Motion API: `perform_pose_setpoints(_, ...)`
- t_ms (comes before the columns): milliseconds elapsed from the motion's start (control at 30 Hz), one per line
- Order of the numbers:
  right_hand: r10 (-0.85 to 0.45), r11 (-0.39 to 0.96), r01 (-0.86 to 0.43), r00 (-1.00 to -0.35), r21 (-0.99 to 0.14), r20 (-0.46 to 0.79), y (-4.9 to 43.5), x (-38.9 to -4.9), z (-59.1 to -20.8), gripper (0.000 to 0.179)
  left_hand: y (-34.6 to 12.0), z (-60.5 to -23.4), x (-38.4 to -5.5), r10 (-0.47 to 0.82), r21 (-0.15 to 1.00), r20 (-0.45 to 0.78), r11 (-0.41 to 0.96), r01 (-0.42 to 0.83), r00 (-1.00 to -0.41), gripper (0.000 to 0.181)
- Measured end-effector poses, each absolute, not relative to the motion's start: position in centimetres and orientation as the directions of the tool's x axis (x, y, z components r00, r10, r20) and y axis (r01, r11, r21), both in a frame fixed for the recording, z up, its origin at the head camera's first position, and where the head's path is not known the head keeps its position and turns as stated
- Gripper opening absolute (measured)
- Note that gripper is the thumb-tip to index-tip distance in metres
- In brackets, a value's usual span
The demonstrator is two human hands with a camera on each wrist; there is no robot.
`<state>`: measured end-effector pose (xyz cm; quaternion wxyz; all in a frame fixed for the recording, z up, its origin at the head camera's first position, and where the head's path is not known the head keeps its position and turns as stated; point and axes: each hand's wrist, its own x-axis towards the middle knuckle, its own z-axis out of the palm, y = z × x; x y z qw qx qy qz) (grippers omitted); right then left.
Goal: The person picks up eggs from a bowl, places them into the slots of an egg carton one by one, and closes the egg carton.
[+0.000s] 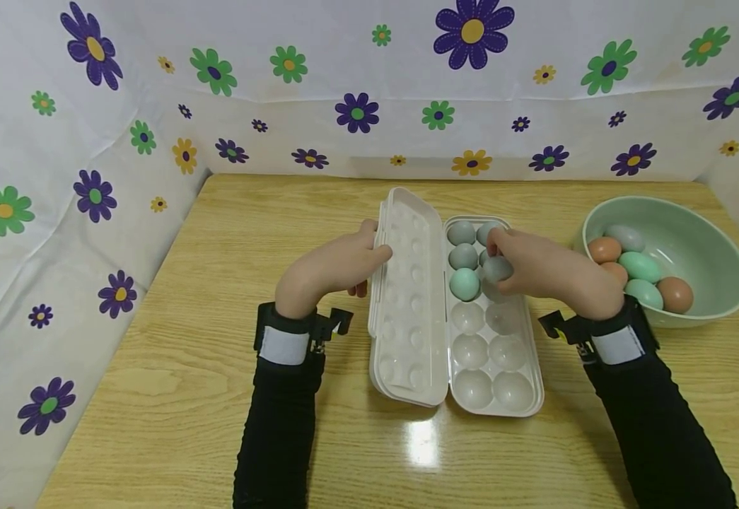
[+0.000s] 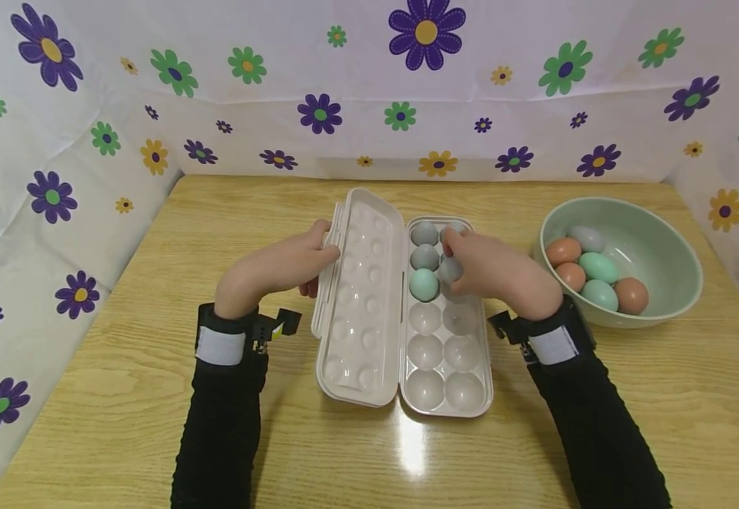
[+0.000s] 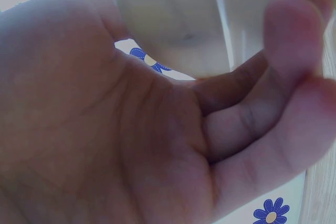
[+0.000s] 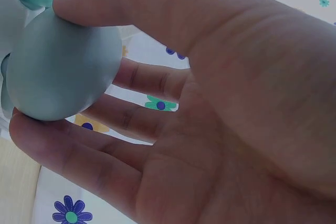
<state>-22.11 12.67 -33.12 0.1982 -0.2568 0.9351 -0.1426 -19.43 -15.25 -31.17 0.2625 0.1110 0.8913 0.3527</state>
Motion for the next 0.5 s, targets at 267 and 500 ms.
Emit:
perform_pose_setpoints(267,-0.528,0.835,-0.412,-0.787,-0.364,-0.319,12.43,-22.09,-33.60,0.035,-15.29,-31.14,-19.53,0.381,0.676,-0.398,0.737,0.013,-0.835,0.048)
perform_pose_setpoints(500,-0.516,0.848,-0.409,-0.783,-0.337,-0.348,12.26,-22.20,-34.12,0.036,-15.31,-31.02,-19.38,0.374,0.673,-0.396,0.740,0.013,-0.838,0.048)
